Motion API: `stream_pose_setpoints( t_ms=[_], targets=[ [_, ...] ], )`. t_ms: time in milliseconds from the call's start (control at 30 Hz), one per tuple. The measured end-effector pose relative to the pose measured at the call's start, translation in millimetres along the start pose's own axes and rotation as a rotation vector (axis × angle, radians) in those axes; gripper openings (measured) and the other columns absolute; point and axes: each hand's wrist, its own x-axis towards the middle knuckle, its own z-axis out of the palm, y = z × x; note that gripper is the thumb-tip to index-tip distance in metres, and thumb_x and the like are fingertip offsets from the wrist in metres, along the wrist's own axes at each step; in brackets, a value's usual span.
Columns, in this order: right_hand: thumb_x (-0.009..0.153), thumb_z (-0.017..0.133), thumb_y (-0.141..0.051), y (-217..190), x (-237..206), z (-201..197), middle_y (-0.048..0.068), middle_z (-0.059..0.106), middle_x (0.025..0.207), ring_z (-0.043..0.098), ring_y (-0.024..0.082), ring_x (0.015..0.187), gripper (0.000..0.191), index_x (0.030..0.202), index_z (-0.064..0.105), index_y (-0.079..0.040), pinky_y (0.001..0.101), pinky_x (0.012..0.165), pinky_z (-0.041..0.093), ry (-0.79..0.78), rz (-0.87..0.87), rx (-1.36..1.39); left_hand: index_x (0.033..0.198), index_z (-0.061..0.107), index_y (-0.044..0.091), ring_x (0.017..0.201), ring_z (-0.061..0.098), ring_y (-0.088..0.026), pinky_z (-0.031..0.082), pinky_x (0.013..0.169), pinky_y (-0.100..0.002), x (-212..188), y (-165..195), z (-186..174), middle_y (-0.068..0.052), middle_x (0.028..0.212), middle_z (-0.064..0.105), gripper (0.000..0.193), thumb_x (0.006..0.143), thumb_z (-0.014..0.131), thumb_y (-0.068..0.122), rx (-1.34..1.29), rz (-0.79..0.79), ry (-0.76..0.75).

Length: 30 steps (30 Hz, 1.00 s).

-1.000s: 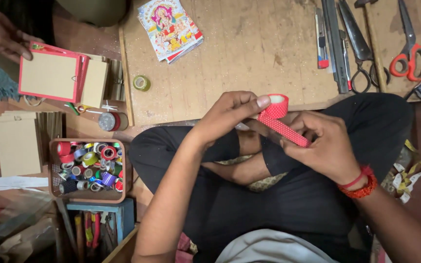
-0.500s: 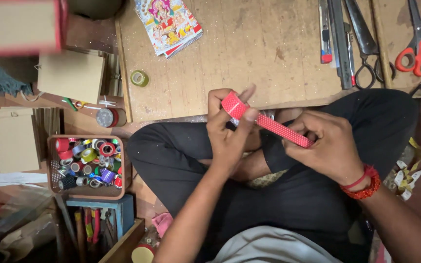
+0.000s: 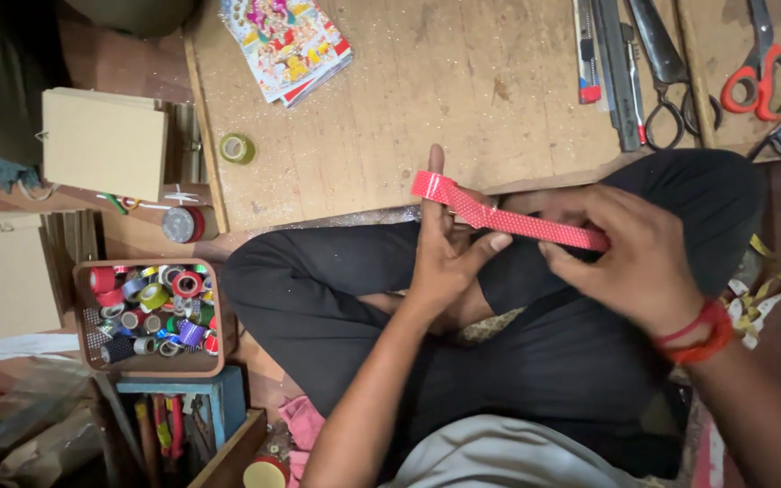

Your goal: The person sits cross-legged on the floor and wraps red patterned tape around the edges of small printed religious picture cards, pressing the tape down and trimming the excess with a utility knife. They finish one card, set it on a stack, and begin taping the next card.

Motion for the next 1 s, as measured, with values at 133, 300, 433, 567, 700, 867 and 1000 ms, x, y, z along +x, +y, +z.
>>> stream_pose_setpoints(
  t_ms=[133, 300, 433, 567, 700, 867, 1000],
  targets=[
    [0.087, 0.077, -0.013, -11, -14, 25, 0.016, 0.061, 0.141, 0.063, 0.034, 0.125, 0.047, 0.131, 0.063, -0.002, 0.0491, 0.105, 0.043, 0.168, -0.253, -0.282, 0.173, -0.007, 0.015, 0.109, 0.056, -0.015, 0.05, 0.103, -0.03, 1, -15, 2, -0.005, 0.118, 0.054, 0.123, 0.087, 0.078, -0.011, 0.038, 0.035, 0.037],
    [0.097, 0.069, -0.01, -16, -15, 47, 0.013, 0.065, 0.141, 0.062, 0.031, 0.134, 0.035, 0.131, 0.066, -0.003, 0.051, 0.119, 0.034, 0.196, -0.15, -0.231, 0.172, -0.008, 0.014, 0.111, 0.057, -0.015, 0.051, 0.103, -0.03, 1, -26, 10, -0.003, 0.12, 0.053, 0.121, 0.089, 0.077, -0.007, -0.076, 0.043, 0.085],
    [0.099, 0.067, -0.01, -16, 0, 38, 0.007, 0.072, 0.129, 0.067, 0.023, 0.127, 0.024, 0.123, 0.068, -0.007, 0.0455, 0.117, 0.041, 0.197, -0.06, 0.02, 0.174, -0.009, 0.012, 0.114, 0.057, -0.017, 0.048, 0.112, -0.033, 3, -29, 12, -0.003, 0.121, 0.053, 0.125, 0.088, 0.08, -0.004, -0.019, 0.126, 0.06],
    [0.098, 0.066, -0.007, -11, 10, 28, 0.006, 0.073, 0.126, 0.07, 0.023, 0.119, 0.028, 0.126, 0.069, -0.008, 0.0441, 0.112, 0.045, 0.07, -0.071, 0.125, 0.171, -0.01, 0.011, 0.124, 0.061, -0.023, 0.049, 0.116, -0.038, 6, -31, 15, -0.007, 0.123, 0.058, 0.122, 0.09, 0.081, 0.001, -0.079, 0.098, 0.077],
    [0.098, 0.063, -0.004, 0, 9, 32, 0.008, 0.072, 0.128, 0.068, 0.025, 0.121, 0.032, 0.129, 0.067, -0.006, 0.0444, 0.111, 0.045, 0.036, -0.094, 0.068, 0.17, -0.009, 0.011, 0.124, 0.061, -0.023, 0.05, 0.114, -0.039, 11, -35, 14, -0.006, 0.123, 0.057, 0.124, 0.087, 0.082, -0.001, -0.092, 0.099, 0.093],
    [0.095, 0.064, -0.004, 30, -8, 15, 0.008, 0.072, 0.128, 0.066, 0.022, 0.126, 0.031, 0.125, 0.068, -0.008, 0.0491, 0.116, 0.041, 0.051, -0.115, -0.069, 0.171, -0.005, 0.012, 0.106, 0.057, -0.016, 0.053, 0.099, -0.033, 13, -41, 4, -0.001, 0.114, 0.05, 0.123, 0.085, 0.081, -0.007, -0.046, 0.05, 0.146],
    [0.094, 0.069, -0.008, 53, -34, -8, 0.006, 0.075, 0.119, 0.067, 0.022, 0.127, 0.022, 0.116, 0.073, -0.009, 0.0478, 0.117, 0.04, 0.081, -0.024, -0.104, 0.171, -0.003, 0.013, 0.103, 0.055, -0.014, 0.052, 0.096, -0.031, 16, -50, 0, 0.0, 0.112, 0.048, 0.12, 0.086, 0.079, -0.009, -0.071, 0.073, 0.127]
  ],
)
